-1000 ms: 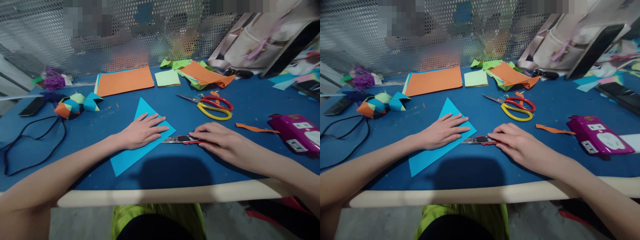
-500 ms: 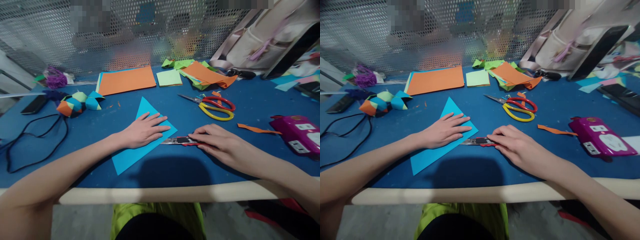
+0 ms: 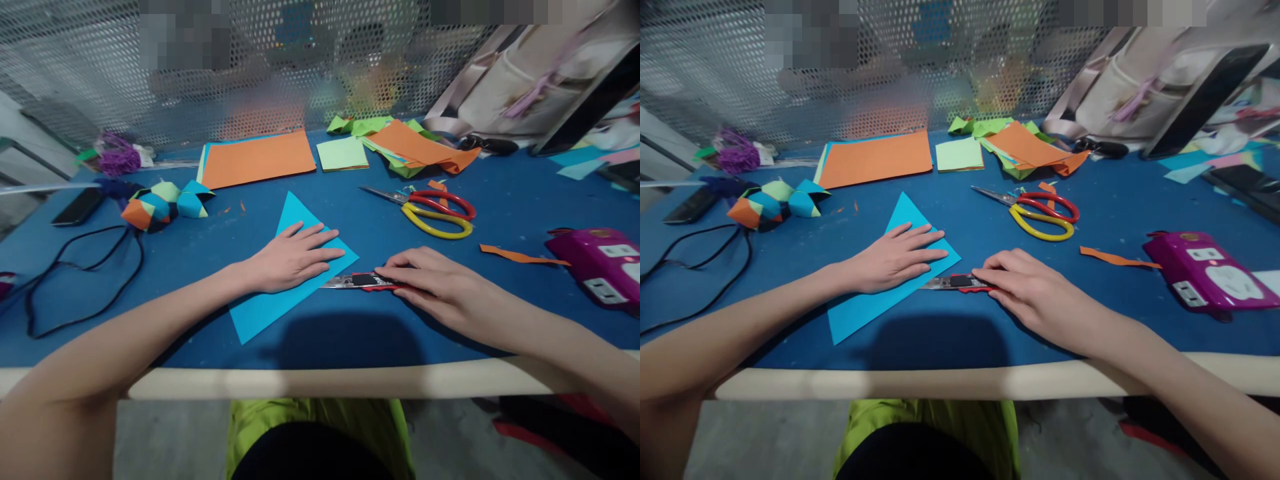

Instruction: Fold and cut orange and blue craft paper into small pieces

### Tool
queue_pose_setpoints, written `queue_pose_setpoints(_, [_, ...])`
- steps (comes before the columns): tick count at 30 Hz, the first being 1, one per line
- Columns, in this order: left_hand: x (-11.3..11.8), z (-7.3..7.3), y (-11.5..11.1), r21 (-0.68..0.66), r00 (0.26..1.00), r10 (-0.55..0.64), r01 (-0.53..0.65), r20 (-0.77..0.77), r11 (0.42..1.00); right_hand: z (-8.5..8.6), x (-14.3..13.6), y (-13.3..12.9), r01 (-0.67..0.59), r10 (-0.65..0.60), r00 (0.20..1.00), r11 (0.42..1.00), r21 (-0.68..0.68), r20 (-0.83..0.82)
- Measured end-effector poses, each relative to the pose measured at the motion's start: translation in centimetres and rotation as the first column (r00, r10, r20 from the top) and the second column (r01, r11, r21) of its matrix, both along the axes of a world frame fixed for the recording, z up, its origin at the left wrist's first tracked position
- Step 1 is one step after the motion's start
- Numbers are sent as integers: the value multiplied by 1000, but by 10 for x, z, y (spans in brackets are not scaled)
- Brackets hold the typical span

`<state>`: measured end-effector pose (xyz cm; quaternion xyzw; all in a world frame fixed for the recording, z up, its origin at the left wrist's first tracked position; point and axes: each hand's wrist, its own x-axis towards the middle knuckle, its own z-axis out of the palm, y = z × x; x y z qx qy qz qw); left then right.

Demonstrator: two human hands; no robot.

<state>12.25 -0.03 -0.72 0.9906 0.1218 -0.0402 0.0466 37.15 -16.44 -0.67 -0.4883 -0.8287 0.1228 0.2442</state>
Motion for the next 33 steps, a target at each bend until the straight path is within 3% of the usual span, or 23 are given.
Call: queue_pose_setpoints(33, [1, 1, -3, -13, 999, 31, -32, -19, 999, -3, -12, 1, -20, 20, 1000, 1000, -20, -18])
